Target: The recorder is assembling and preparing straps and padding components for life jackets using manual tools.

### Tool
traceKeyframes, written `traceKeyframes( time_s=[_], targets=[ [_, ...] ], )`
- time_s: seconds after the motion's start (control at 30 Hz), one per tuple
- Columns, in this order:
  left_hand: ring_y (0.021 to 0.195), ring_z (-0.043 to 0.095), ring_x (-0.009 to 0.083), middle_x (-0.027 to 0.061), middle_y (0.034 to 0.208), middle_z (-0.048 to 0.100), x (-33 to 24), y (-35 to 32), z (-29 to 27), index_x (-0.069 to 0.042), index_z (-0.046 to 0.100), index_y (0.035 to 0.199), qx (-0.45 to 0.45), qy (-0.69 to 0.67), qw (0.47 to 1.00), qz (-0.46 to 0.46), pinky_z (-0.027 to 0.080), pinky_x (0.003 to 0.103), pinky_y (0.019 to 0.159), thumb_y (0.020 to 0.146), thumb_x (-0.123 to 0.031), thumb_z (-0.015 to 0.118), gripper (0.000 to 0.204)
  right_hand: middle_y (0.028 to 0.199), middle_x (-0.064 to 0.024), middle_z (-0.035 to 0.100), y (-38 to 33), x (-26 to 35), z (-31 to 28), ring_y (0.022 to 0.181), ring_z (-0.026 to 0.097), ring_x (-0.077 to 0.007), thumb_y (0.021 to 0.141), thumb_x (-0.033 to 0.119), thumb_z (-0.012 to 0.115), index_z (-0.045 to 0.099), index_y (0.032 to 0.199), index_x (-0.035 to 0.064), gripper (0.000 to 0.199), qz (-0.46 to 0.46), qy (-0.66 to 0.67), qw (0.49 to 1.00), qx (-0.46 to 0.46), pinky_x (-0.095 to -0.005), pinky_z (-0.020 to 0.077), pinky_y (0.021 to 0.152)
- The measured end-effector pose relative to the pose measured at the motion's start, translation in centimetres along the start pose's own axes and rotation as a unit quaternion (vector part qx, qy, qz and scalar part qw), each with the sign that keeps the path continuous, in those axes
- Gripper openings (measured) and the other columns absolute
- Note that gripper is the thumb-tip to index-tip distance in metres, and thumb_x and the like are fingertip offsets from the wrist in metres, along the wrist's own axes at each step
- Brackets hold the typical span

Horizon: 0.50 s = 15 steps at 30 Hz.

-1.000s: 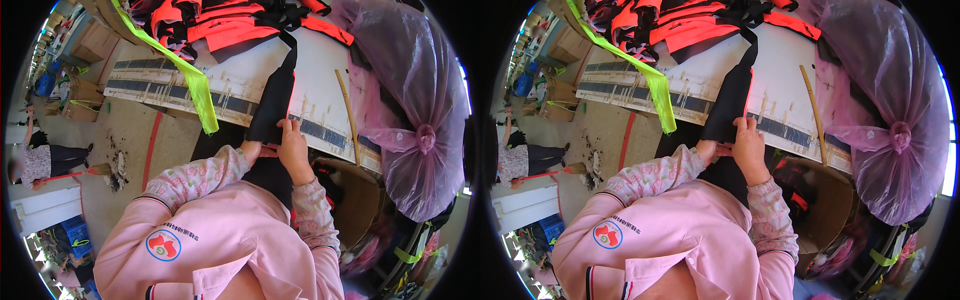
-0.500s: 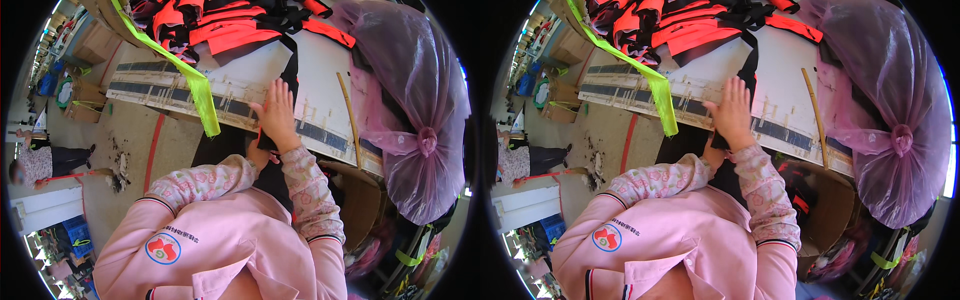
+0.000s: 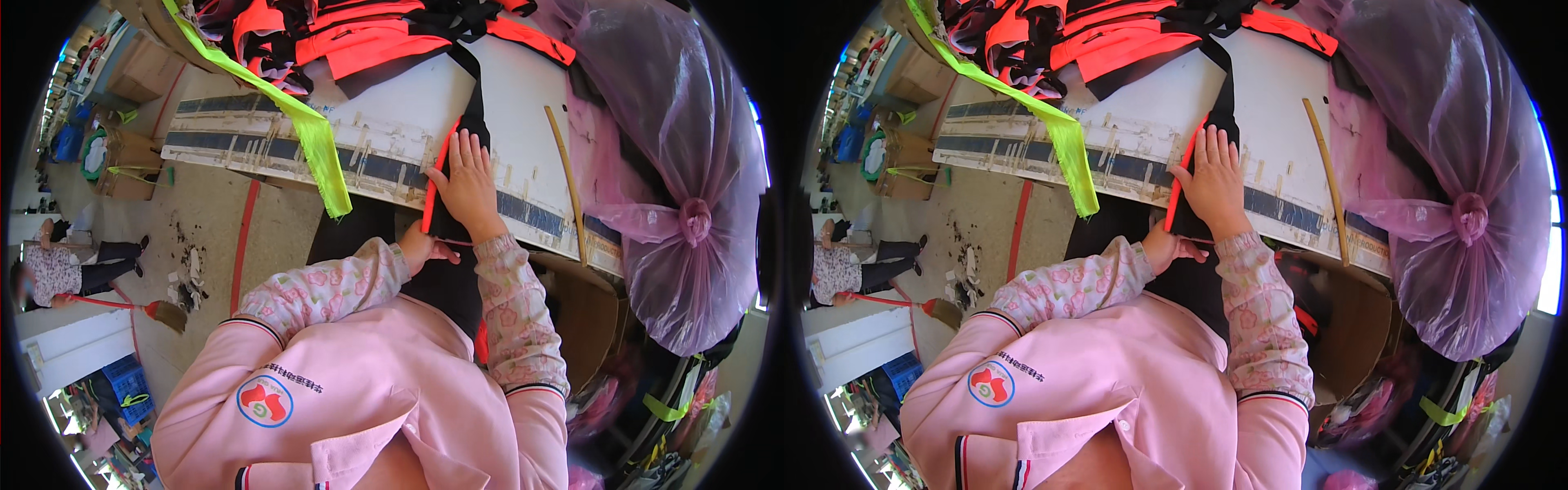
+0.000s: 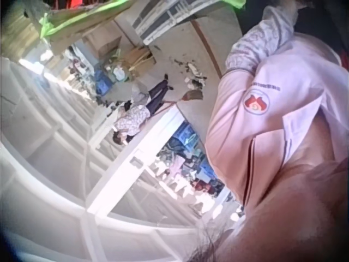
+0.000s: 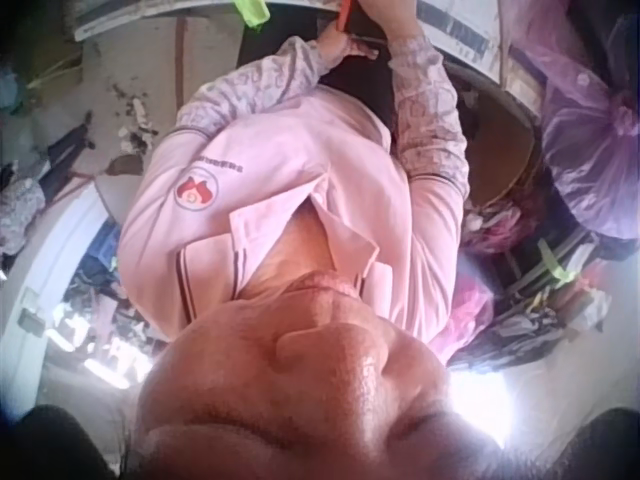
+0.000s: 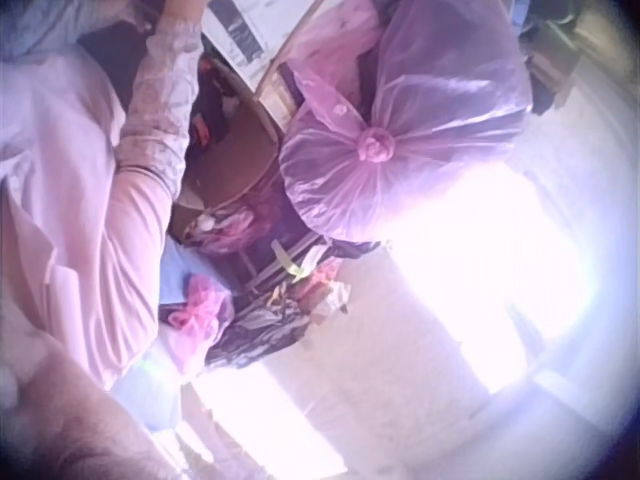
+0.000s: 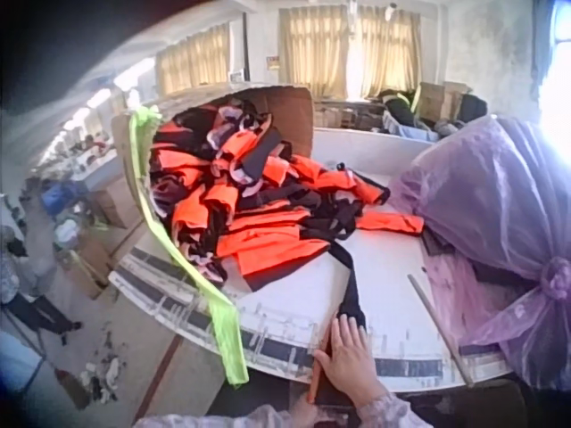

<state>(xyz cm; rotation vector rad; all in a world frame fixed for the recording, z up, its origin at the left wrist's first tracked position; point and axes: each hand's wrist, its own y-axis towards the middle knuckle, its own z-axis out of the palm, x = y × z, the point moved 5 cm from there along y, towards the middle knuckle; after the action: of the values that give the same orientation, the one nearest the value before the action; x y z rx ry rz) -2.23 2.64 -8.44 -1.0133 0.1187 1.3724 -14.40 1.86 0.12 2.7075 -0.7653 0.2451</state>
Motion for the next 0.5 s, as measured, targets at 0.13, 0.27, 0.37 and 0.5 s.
traceKeyframes(
  time_s=[0.13, 0.27, 0.37, 0.5],
  targets=[
    [0.069, 0.064, 0.0239, 0.0156, 0.097, 0.063, -0.9, -0.4, 0.7, -0.004, 0.053, 0.111, 0.024, -0.004, 1.0, -0.009, 0.053, 0.041, 0.075, 0.093, -0.035, 0.042, 0.037, 0.141, -0.0206, 0.031, 0.4, -0.1, -0.2, 0.134, 0.023, -0.0327, 0.085, 0.044, 0.052, 0.031, 0.136, -0.0004, 0.071, -0.017, 0.03, 0.999, 0.001, -0.0409, 0.0165, 0.109],
    [0.071, 0.064, 0.0239, 0.0153, 0.096, 0.063, -0.8, -0.3, 0.7, -0.005, 0.054, 0.109, 0.008, -0.012, 1.0, -0.021, 0.053, 0.04, 0.074, 0.093, -0.032, 0.042, 0.033, 0.126, -0.0215, 0.047, -1.1, -2.3, -4.9, 0.121, 0.042, -0.0351, 0.082, 0.025, 0.063, 0.049, 0.121, 0.0024, 0.048, 0.029, 0.256, 0.963, -0.073, -0.0394, 0.0349, 0.1],
    [0.071, 0.064, 0.023, 0.0132, 0.093, 0.063, -0.6, -0.3, 1.1, -0.006, 0.055, 0.106, -0.016, -0.021, 1.0, -0.017, 0.053, 0.038, 0.074, 0.093, -0.029, 0.042, 0.03, 0.11, -0.0185, 0.056, -5.3, -8.5, -8.8, 0.104, 0.053, -0.0355, 0.079, 0.015, 0.063, 0.053, 0.114, 0.0037, 0.037, 0.125, 0.142, 0.976, -0.104, -0.0399, 0.0437, 0.087],
    [0.071, 0.064, 0.0213, 0.0102, 0.09, 0.063, -0.8, -0.3, 0.8, -0.007, 0.058, 0.101, -0.022, 0.015, 1.0, -0.01, 0.053, 0.038, 0.074, 0.093, -0.027, 0.04, 0.028, 0.101, -0.0161, 0.058, -11.0, -15.1, -12.1, 0.095, 0.055, -0.0365, 0.078, 0.007, 0.058, 0.053, 0.109, 0.0056, 0.032, 0.243, -0.129, 0.961, -0.034, -0.0424, 0.0452, 0.081]
  ],
)
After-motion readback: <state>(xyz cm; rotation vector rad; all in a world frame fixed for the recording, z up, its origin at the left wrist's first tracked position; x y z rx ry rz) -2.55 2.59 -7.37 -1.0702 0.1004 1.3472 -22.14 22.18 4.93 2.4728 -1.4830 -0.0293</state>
